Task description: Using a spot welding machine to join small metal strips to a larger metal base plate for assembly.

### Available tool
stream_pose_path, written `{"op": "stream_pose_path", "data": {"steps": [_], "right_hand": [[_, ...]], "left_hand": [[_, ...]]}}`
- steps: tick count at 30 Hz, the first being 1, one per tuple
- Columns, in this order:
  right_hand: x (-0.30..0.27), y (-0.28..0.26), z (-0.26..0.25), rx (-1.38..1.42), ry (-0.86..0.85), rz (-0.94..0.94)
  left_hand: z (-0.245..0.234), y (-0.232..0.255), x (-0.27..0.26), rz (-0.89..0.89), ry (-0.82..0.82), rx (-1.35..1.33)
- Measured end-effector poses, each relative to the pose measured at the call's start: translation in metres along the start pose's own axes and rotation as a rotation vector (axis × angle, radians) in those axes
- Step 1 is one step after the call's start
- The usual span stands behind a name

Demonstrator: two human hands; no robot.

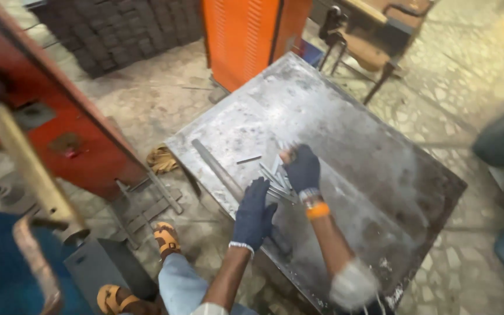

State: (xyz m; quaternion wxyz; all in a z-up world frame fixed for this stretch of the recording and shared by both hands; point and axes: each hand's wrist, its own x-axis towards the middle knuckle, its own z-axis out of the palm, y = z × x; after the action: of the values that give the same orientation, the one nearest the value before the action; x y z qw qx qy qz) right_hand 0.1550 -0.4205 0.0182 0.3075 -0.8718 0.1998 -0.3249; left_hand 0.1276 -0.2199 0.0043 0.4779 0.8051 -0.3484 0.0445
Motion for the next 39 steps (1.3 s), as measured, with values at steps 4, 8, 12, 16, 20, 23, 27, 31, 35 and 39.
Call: {"op": "stream_pose_path", "data": {"steps": [4, 8, 12, 16, 20, 23, 27, 31, 35, 39], "right_hand": [[-0.081, -0.059, -0.024, 0.171, -0.121, 0.014], [-0.143, -0.133, -0.036, 0.180, -0.343, -0.003], [-0.165, -0.196, -0.052, 0.404, -0.618, -0.028], [-0.185, -0.223, -0.051, 0.669, -0.722, -0.080], [-0.208, -0.265, -0.051, 0.612, -0.709, -0.141], [-0.222, -0.294, -0.053, 0.398, -0.600, -0.249], [-0.244, -0.316, -0.058, 0.115, -0.529, -0.448], [-0.253, -0.323, -0.060, 0.211, -0.458, -0.577], [-0.264, -0.317, -0.048, 0.242, -0.476, -0.639], [-0.274, -0.329, -0.033, -0.069, -0.637, -0.549]], "left_hand": [[-0.031, 0.025, -0.022, -0.537, 0.241, -0.512], [-0.044, -0.012, -0.076, -0.783, 0.319, -1.026], [-0.124, 0.022, -0.107, -0.921, 0.524, -1.171], [-0.171, 0.041, -0.149, -0.748, 0.585, -1.157], [-0.196, 0.066, -0.181, -0.786, 0.624, -1.077], [-0.202, 0.077, -0.197, -0.725, 0.676, -1.000], [-0.201, 0.075, -0.212, -0.639, 0.687, -0.910], [-0.202, 0.071, -0.224, -0.690, 0.681, -0.858], [-0.212, 0.075, -0.233, -0.592, 0.706, -0.930], [-0.224, 0.072, -0.253, -0.663, 0.758, -0.817]]}}
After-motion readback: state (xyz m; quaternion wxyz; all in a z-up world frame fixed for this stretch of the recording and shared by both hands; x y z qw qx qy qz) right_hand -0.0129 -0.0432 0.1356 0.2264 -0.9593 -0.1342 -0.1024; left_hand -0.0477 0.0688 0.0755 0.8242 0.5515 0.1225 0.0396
